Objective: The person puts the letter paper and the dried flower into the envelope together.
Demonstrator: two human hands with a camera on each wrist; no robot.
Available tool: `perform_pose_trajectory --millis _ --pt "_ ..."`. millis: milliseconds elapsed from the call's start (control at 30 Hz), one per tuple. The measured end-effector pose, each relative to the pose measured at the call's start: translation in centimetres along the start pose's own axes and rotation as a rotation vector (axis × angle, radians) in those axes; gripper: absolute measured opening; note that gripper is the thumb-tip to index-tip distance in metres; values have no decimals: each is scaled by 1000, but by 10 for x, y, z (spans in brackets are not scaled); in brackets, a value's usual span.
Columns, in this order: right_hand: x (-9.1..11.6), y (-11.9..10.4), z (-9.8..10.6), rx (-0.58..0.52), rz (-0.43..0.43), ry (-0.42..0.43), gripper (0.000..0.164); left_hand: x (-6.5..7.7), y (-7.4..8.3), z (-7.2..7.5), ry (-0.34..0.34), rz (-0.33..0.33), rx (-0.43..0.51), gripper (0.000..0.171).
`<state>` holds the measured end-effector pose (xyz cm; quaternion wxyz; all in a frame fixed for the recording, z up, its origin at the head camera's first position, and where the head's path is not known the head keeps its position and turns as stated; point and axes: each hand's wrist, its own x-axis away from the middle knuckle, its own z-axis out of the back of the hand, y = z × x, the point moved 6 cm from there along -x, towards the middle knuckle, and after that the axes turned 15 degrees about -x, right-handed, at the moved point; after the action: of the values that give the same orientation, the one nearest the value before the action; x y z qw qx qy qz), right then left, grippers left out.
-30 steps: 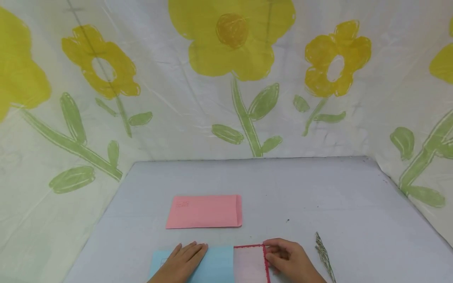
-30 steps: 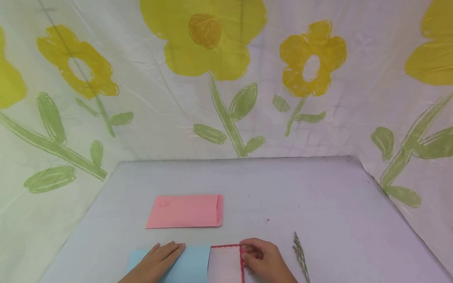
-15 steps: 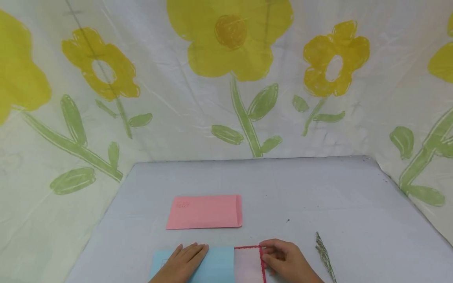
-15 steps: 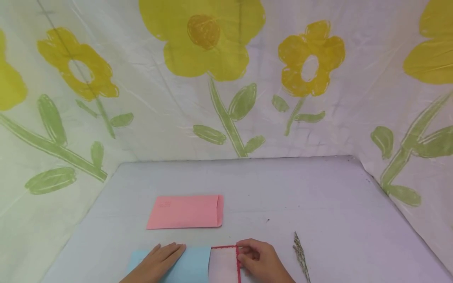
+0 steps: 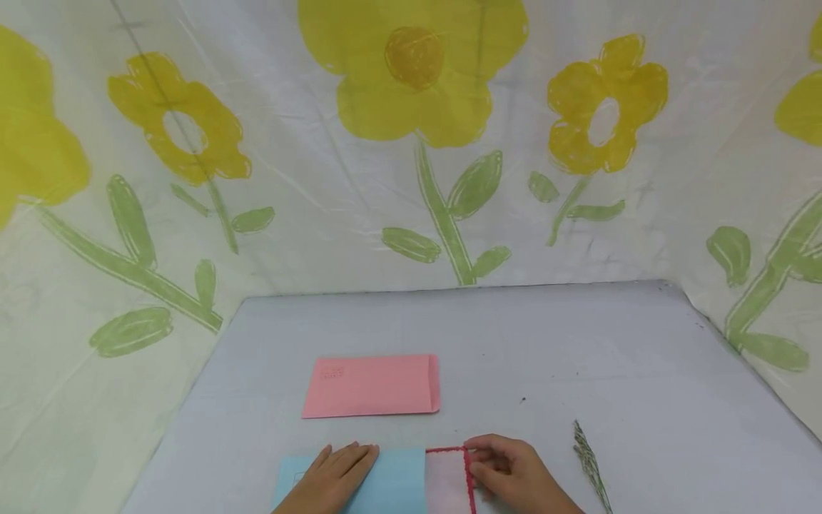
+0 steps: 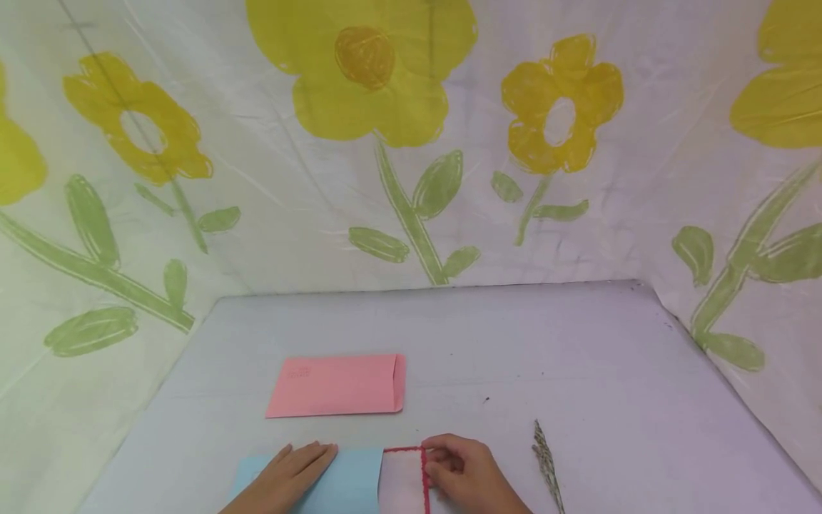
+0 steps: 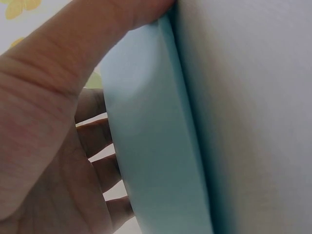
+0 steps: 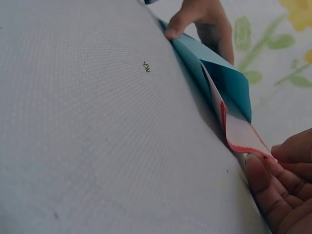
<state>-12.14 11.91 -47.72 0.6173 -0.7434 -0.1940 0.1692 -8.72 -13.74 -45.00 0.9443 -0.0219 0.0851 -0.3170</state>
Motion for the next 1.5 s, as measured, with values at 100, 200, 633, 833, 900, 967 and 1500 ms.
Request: perform_pose_trajectory --millis 100,200,633,833,900,967,1500 --pt "-1 1 -2 -10 8 -10 29 0 1 0 14 -1 1 87" --pt "-3 2 -4 -31 21 -31 29 1 1 1 31 -8 -1 87" --pt "-8 -1 -16 -98 17 -67 30 1 1 -1 20 4 9 86" --pt "-10 -4 -21 -95 49 -88 30 1 -1 -3 -18 8 16 87" --pt "-10 -4 -23 -105 53 -97 30 1 -2 -2 -20 7 22 88" --pt "-11 -2 -25 -122 53 -105 30 1 -1 -2 -19 3 22 88" --pt "-15 0 -38 -213 1 -131 30 0 -2 -2 -45 15 30 91"
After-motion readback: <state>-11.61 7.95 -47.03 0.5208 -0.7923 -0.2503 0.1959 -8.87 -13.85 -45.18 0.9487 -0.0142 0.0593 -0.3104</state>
